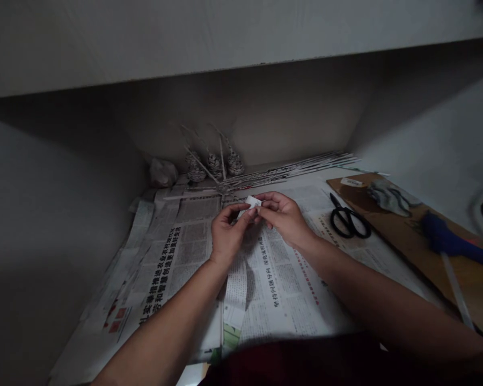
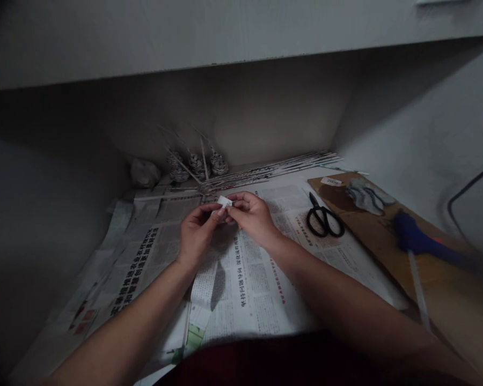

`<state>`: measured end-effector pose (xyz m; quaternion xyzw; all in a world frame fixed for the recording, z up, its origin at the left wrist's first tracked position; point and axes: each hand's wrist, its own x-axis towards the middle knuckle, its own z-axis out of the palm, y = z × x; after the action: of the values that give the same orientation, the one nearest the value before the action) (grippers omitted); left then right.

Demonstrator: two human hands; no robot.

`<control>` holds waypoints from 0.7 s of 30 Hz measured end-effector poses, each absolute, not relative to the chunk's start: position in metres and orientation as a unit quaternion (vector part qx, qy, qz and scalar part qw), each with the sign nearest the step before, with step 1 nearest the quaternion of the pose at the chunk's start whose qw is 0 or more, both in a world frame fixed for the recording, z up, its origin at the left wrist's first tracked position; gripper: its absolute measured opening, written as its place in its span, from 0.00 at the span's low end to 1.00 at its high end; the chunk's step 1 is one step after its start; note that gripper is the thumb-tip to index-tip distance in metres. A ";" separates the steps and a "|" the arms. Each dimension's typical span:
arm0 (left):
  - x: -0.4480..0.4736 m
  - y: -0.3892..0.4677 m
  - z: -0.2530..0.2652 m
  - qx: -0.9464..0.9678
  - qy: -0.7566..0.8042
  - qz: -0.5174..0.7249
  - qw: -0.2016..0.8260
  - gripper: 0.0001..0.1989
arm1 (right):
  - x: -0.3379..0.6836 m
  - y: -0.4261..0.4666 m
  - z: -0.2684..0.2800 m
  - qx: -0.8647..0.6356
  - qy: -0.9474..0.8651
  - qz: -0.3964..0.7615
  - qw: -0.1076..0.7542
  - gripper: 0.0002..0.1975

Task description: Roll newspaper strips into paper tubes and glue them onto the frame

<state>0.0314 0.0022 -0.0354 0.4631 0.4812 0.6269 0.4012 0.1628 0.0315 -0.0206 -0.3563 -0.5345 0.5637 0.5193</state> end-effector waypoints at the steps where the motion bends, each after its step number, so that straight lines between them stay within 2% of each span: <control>1: 0.031 0.003 -0.037 0.449 0.474 0.632 0.417 0.15 | 0.162 0.031 -0.021 -0.353 -0.539 0.564 0.517 0.17; 7: 0.031 0.005 -0.040 0.383 0.430 0.665 0.476 0.17 | 0.161 0.027 -0.021 -0.339 -0.554 0.563 0.511 0.17; 10: 0.030 0.005 -0.036 0.371 0.420 0.647 0.517 0.19 | 0.161 0.028 -0.020 -0.348 -0.549 0.563 0.511 0.17; 12: 0.030 0.005 -0.033 0.386 0.417 0.627 0.533 0.17 | 0.162 0.028 -0.019 -0.350 -0.552 0.561 0.508 0.17; 15: 0.028 0.005 -0.032 0.404 0.420 0.620 0.525 0.13 | 0.162 0.027 -0.017 -0.353 -0.566 0.552 0.501 0.16; 21: 0.027 0.006 -0.034 0.396 0.436 0.626 0.511 0.15 | 0.162 0.027 -0.015 -0.374 -0.570 0.544 0.490 0.16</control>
<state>0.0272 0.0058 -0.0338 0.3956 0.4365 0.6261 0.5109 0.1625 0.0270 -0.0150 -0.3737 -0.5700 0.5437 0.4898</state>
